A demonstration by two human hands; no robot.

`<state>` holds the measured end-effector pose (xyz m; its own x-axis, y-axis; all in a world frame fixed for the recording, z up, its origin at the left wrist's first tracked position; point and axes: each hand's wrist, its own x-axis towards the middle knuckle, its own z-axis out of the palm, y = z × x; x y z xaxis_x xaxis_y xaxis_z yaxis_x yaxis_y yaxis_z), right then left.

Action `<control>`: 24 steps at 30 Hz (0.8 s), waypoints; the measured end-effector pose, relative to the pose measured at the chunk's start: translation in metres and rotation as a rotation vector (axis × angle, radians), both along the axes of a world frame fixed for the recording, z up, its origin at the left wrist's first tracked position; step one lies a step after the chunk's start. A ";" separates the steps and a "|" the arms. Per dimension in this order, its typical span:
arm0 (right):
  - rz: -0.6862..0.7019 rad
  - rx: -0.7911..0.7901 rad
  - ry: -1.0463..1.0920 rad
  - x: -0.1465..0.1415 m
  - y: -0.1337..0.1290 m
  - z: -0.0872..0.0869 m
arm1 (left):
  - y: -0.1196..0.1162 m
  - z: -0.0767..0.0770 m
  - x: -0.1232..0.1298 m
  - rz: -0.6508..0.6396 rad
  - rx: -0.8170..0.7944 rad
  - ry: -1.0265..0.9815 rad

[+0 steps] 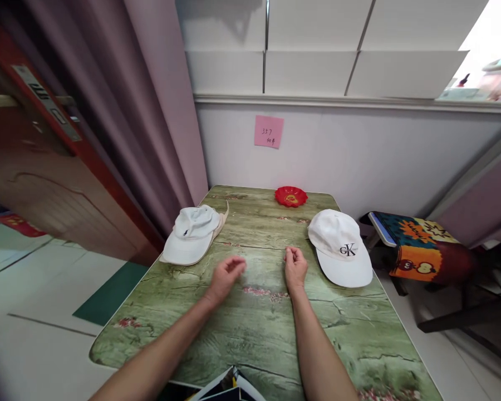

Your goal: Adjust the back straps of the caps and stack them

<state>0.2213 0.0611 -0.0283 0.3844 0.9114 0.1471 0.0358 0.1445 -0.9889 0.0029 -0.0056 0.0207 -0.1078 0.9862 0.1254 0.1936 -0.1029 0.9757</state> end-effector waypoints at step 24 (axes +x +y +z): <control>0.032 0.034 -0.138 0.005 0.006 -0.011 | 0.100 0.153 -0.158 0.577 -0.243 1.069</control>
<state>0.2264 0.0669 -0.0392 0.3295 0.9163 0.2274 0.1654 0.1811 -0.9695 -0.1550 0.0948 0.1738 -0.4902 0.8385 0.2381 0.8611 0.4234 0.2817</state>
